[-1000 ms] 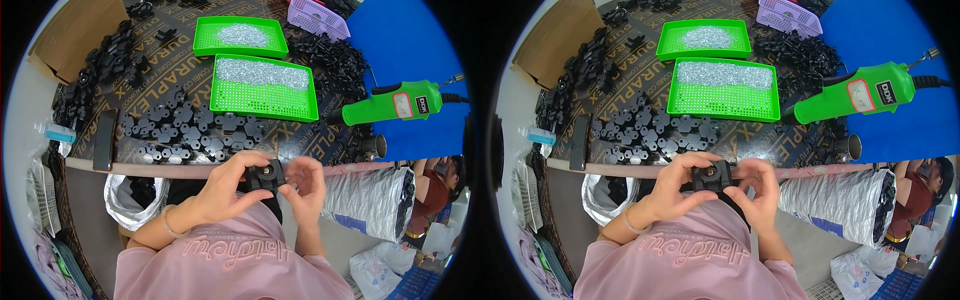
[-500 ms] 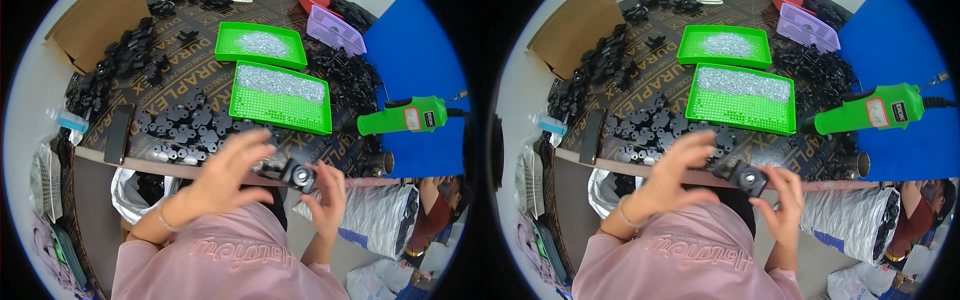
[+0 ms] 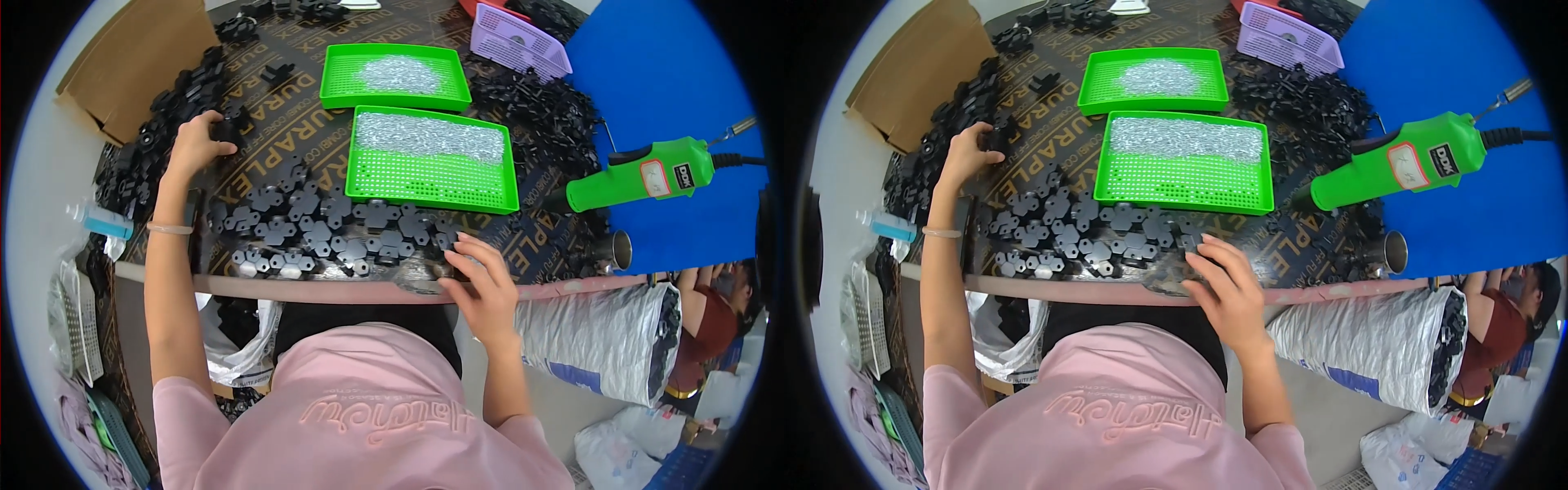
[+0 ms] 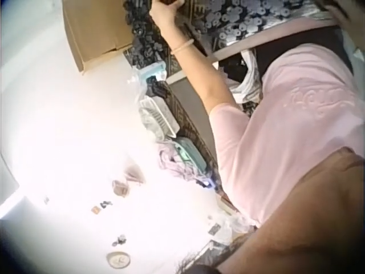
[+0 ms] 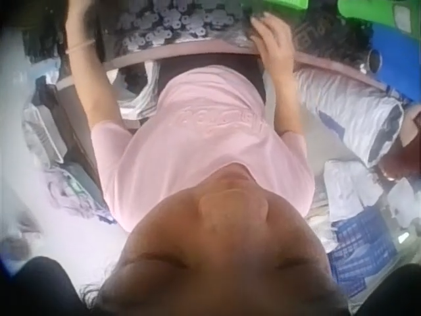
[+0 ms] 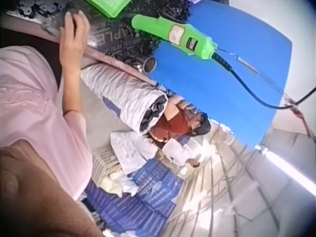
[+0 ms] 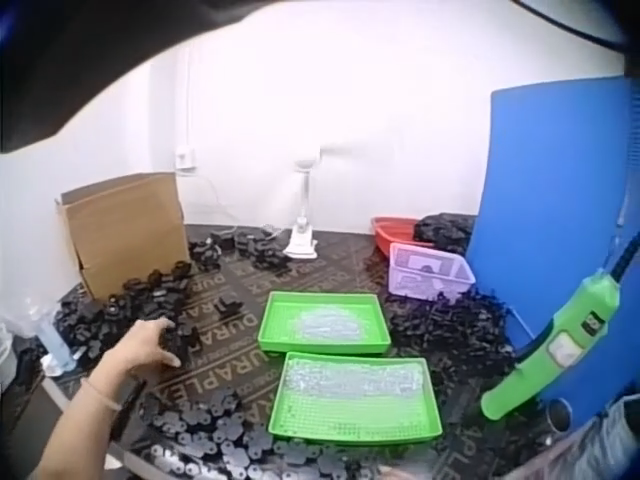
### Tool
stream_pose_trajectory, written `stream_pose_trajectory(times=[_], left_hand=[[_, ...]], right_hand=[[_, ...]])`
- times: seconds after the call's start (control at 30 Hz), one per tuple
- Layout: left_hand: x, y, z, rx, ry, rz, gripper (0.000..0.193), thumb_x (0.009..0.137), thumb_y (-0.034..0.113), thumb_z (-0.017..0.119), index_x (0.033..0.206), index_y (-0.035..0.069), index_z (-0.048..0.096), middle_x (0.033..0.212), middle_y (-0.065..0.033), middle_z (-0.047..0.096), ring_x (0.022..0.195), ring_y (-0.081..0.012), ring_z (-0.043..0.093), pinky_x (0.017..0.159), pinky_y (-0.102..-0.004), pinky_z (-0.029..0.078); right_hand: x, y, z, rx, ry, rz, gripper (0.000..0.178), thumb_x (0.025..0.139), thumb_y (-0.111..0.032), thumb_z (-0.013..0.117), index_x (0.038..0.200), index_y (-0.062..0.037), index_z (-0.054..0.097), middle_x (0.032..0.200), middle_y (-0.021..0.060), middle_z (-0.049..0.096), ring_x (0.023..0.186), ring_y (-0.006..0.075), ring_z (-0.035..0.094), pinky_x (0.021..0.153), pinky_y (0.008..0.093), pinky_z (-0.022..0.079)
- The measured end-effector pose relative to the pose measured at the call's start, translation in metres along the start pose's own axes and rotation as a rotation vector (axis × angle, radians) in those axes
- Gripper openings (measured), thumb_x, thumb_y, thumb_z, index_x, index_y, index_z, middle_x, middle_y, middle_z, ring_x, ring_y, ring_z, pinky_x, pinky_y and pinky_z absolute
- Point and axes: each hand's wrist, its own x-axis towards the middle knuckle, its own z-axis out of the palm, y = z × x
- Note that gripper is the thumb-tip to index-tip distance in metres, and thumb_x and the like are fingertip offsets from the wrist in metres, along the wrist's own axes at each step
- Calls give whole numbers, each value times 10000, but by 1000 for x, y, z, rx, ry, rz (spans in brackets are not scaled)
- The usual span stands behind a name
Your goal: Assembling small black plastic components by inserting metal pins and securing them using an electric screwdriver.
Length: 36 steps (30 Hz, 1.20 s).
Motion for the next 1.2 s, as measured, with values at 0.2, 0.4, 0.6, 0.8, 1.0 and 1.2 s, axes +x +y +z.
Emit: stream_pose_trajectory(times=[0.2, 0.4, 0.6, 0.8, 1.0, 1.2], left_hand=[[-29, 16, -13, -150, 240, 84, 529, 673, 123, 866, 1119, 3, 607, 864, -102, 706, 800, -216, 698, 727, -321, 544], [-121, 119, -22, -1026, -30, 308, 533, 671, -113, 780, 1124, 6, 525, 1069, -87, 614, 973, -161, 651, 773, -286, 602], [-188, 163, 7, -944, -164, 611, 653, 606, 83, 936, 1201, 43, 670, 1194, -93, 606, 1045, -166, 635, 688, -245, 601], [-215, 187, 40, -1220, -456, 425, 823, 661, 2, 884, 1409, 54, 545, 1272, -107, 619, 1049, -175, 626, 684, -252, 616], [-218, 193, 51, -1104, -373, 502, 734, 675, -35, 849, 1348, 32, 562, 1286, -121, 591, 1016, -175, 656, 712, -267, 653], [-217, 191, 48, -1108, -325, 566, 727, 706, -72, 754, 1394, 46, 552, 1349, -140, 541, 1030, -193, 666, 720, -265, 649]], right_hand=[[4, 26, -42, -363, 260, 452, 204, 842, -88, 771, 1016, -28, 682, 1047, 113, 650, 958, 288, 614, 752, 385, 516], [4, 61, -35, -674, 186, 456, 305, 815, -248, 812, 1008, -55, 676, 1024, 115, 602, 978, 334, 591, 829, 443, 489], [0, 48, -45, -430, 221, 487, 154, 888, -88, 743, 974, -2, 649, 907, 133, 639, 755, 262, 671, 674, 366, 518], [-18, 11, -61, 352, 275, 734, 174, 949, 35, 649, 1110, 44, 583, 1266, 146, 593, 1003, 216, 722, 680, 266, 611], [-16, -28, -54, 599, 268, 650, 285, 1000, -59, 607, 1258, 21, 516, 1206, 198, 668, 960, 260, 736, 724, 304, 618], [-18, -25, -50, 700, 255, 581, 243, 1038, -193, 590, 1079, 46, 611, 1054, 135, 673, 773, 177, 689, 667, 272, 567]])
